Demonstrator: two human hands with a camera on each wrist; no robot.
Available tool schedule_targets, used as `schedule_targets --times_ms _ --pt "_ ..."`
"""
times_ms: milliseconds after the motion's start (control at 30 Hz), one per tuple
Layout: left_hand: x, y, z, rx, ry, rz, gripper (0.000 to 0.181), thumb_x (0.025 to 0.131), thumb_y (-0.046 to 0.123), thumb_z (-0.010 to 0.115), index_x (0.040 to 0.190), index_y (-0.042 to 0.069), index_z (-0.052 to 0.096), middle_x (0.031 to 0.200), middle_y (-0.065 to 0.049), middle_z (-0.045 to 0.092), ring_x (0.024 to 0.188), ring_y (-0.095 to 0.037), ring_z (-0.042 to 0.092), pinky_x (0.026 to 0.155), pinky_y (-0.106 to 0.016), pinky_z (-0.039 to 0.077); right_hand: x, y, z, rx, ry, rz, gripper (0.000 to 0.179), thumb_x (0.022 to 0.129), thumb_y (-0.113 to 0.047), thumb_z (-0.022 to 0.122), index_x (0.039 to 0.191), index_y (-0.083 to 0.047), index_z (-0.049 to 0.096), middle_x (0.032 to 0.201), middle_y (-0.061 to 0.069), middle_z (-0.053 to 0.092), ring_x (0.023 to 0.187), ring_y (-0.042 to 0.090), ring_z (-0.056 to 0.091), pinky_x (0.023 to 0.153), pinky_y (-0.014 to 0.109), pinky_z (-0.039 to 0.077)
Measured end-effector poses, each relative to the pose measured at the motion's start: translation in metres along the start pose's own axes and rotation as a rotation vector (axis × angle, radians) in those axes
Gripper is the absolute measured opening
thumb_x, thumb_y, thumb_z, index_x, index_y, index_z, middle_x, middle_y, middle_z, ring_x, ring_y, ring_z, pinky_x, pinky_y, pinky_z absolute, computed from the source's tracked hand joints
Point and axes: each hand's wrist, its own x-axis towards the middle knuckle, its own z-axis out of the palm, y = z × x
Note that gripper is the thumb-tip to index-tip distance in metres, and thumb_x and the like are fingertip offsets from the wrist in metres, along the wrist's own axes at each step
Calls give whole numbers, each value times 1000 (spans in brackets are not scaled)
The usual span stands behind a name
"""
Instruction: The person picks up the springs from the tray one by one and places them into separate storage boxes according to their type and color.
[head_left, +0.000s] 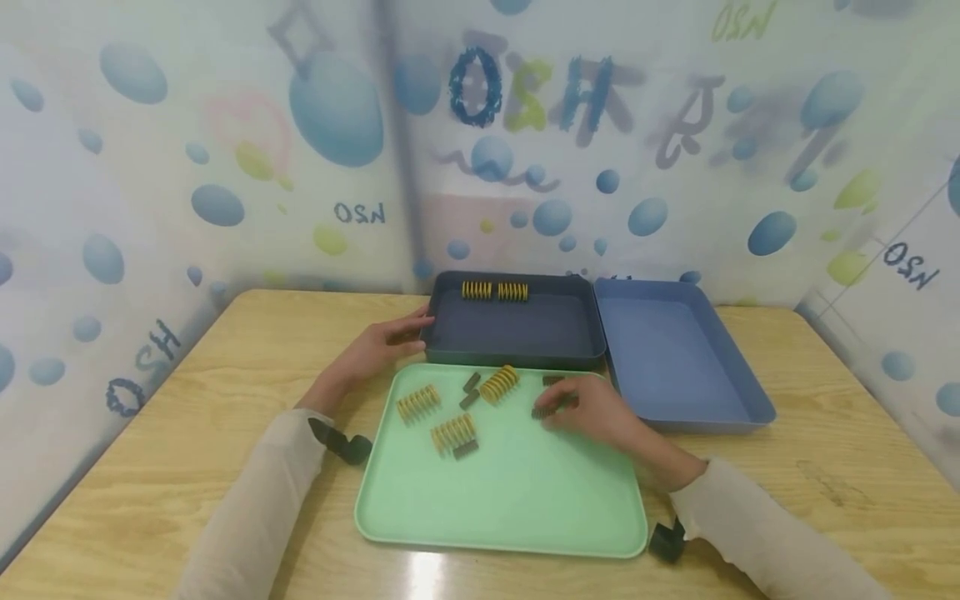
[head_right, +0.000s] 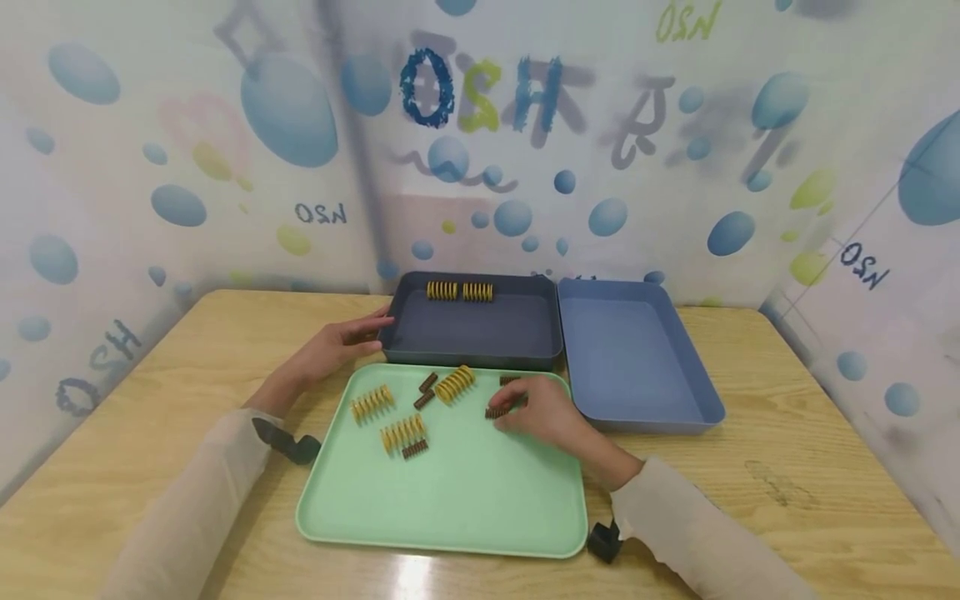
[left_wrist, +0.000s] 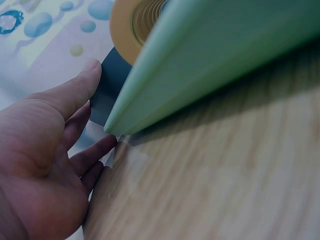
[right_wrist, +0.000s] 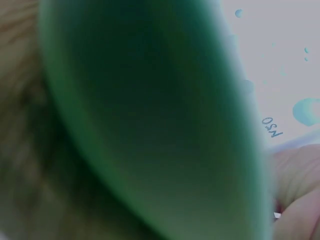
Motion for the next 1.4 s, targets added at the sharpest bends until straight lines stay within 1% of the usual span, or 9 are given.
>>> schedule_targets --times_ms 333,667,800,900,1033,1167,1267,1333,1400 --pt "0 -2 3 -47 -6 2 47 95 14 61 140 7 49 153 -5 30 141 -25 24 114 -47 15 -3 0 0 -11 0 10 20 75 -8 80 94 -10 74 82 -4 68 77 14 60 69 29 51" --pt "1 -1 2 -19 -12 11 47 95 14 60 140 5 48 153 -7 30 141 -27 23 113 -49 15 -5 1 -2 -1 -7 22 21 74 -9 81 93 -10 74 82 -3 67 80 15 62 72 30 52" --pt "7 -17 4 -22 1 12 47 95 16 61 140 8 48 154 -3 29 141 -26 22 114 -50 13 -5 2 -3 -3 -9 21 21 74 -11 82 93 -11 74 82 -4 67 82 15 61 73 31 52" --pt "11 -30 5 -11 14 5 48 95 22 62 140 14 50 153 5 31 141 -22 22 114 -49 13 -6 2 -4 -9 -14 26 21 74 -13 83 93 -11 75 82 -4 68 83 15 62 75 32 52" --pt "13 -36 4 14 26 9 48 94 28 63 140 19 51 151 12 33 140 -19 25 114 -48 16 -8 1 -4 -5 -19 42 19 75 -14 82 93 -13 75 83 -5 70 84 15 62 74 32 52" --pt "13 -37 3 31 32 16 49 94 29 63 140 20 51 150 14 33 139 -18 27 114 -47 16 -9 1 -3 9 -18 53 15 76 -14 81 91 -16 76 84 -7 71 83 13 63 72 31 52" --pt "12 -36 3 21 29 8 49 94 28 62 140 18 51 151 12 33 139 -18 26 114 -46 16 -9 1 -2 19 -21 44 14 77 -13 80 90 -16 77 84 -6 71 82 13 64 70 31 53" --pt "10 -32 3 3 27 1 48 94 26 62 140 16 51 151 10 33 140 -19 26 114 -46 15 -9 1 -2 22 -26 38 13 77 -12 80 90 -15 77 85 -6 72 82 13 64 70 30 53" --pt "7 -25 3 -11 24 -1 48 95 22 62 140 12 50 152 4 33 140 -22 25 114 -48 14 -9 1 -3 23 -32 38 13 77 -12 80 90 -15 77 85 -6 72 83 13 64 70 30 53"
